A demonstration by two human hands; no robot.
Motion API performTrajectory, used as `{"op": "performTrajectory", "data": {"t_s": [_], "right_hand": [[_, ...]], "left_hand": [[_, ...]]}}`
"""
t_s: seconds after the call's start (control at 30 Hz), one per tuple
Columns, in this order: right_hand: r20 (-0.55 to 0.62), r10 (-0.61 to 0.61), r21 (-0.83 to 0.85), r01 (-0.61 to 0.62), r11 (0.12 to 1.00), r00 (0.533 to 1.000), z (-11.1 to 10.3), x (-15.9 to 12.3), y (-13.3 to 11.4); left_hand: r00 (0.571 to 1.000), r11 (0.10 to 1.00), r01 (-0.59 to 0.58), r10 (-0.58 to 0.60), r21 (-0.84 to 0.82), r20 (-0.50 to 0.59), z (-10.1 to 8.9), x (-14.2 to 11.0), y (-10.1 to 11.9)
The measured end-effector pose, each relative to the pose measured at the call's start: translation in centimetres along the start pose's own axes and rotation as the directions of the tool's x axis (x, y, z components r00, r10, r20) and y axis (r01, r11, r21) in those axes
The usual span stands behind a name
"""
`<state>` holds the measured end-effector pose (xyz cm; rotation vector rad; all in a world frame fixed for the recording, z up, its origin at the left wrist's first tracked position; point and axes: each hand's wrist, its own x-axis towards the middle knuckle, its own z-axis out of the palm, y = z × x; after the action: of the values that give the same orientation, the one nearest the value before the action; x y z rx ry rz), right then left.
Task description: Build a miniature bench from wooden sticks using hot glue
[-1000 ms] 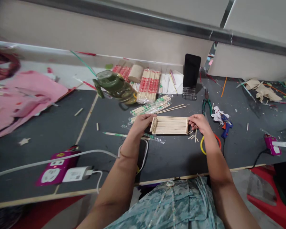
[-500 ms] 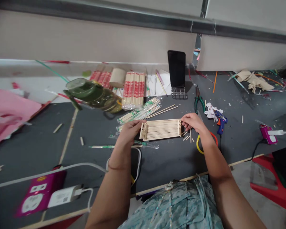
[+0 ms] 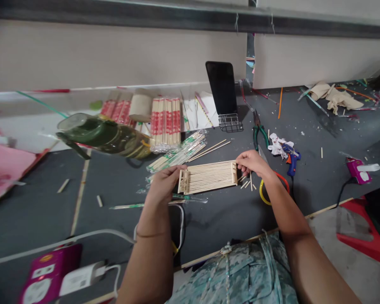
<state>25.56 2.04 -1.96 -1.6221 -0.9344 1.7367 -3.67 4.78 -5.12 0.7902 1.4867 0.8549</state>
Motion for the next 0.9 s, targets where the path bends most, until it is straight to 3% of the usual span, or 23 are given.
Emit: {"op": "performTrajectory", "data": {"t_s": [0.67, 0.9], "right_hand": [[0.004, -0.021, -0.021, 0.021, 1.0, 1.0, -0.05, -0.75, -0.05], [-0.001, -0.029, -0.025, 0.029, 0.999, 1.0, -0.15, -0.64, 0.21]], "left_hand": [[0.998, 0.998, -0.064, 0.063, 0.026, 0.023, -0.02, -0.23, -0.29], [0.994, 0.997, -0.061, 0.057, 0.043, 0.093, -0.44, -0.37, -0.28]]}}
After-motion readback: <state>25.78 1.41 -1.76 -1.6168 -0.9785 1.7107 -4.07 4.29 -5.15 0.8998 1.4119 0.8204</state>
